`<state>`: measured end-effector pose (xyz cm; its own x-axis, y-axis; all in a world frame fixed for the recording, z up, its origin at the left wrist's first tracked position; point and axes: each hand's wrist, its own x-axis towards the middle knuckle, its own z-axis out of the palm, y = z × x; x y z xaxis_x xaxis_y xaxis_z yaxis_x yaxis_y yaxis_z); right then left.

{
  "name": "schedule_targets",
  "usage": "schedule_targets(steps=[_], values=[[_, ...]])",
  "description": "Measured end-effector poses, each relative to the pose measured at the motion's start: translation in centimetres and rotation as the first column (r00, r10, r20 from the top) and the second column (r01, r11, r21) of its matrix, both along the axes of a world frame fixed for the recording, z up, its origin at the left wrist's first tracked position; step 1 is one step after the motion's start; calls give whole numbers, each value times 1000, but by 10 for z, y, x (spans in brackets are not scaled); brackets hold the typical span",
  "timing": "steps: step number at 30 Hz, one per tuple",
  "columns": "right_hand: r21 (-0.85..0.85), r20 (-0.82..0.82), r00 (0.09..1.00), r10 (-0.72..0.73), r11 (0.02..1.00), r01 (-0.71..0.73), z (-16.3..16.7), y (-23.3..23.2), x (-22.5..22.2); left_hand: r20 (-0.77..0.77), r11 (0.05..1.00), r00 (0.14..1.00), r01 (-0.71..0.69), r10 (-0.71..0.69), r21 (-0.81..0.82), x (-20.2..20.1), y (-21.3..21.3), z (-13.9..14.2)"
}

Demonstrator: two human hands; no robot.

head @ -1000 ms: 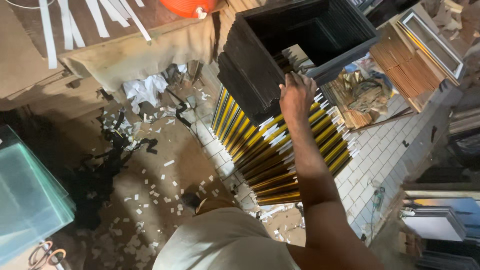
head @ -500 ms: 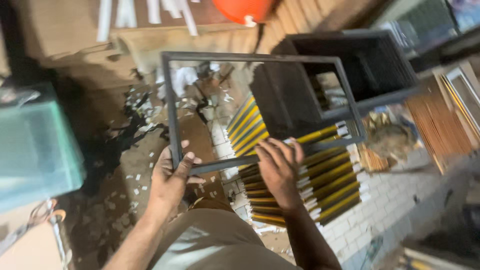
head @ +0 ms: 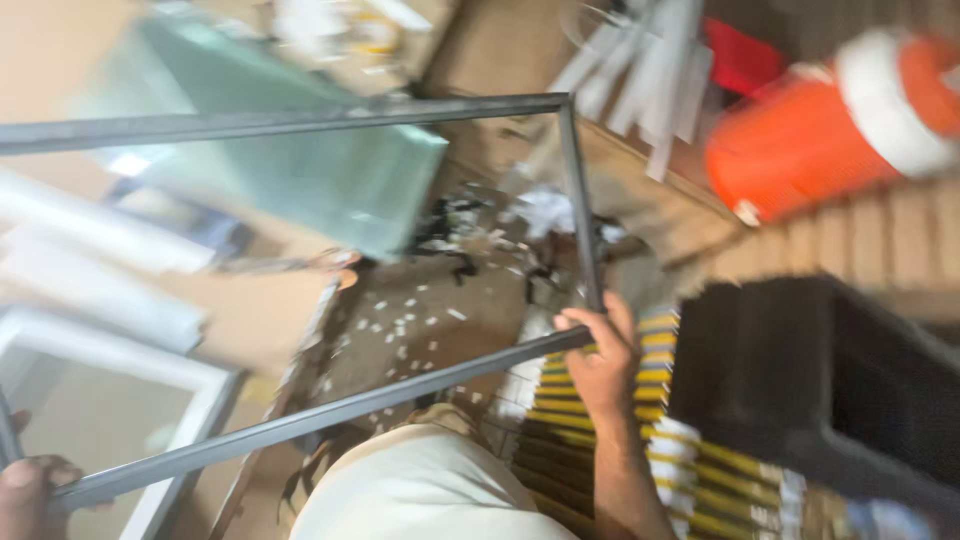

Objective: The person works at a workbench on a rectangular framed glass panel, pressing and aligning white paper strips along the frame edges and using a tape dispenser to secure them. They reposition the frame, trim strips with scissors, use pliers on the frame edge, and lift the frame to check it.

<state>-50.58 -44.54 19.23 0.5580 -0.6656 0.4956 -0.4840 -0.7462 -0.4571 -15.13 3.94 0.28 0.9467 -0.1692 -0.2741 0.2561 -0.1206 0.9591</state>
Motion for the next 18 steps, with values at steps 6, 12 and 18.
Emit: schedule_targets(steps=[6,12,18], values=[[182,-38,721,692,714,-676,-58,127,180,-19,862,883,-453,469,229,-96,260,-34],[420,-95,449,888,445,-791,-118,244,298,101,725,785,-606,611,326,-193,338,4],[295,-305,312,900,401,-867,-127,304,327,235,565,758,-622,608,543,-214,339,33]])
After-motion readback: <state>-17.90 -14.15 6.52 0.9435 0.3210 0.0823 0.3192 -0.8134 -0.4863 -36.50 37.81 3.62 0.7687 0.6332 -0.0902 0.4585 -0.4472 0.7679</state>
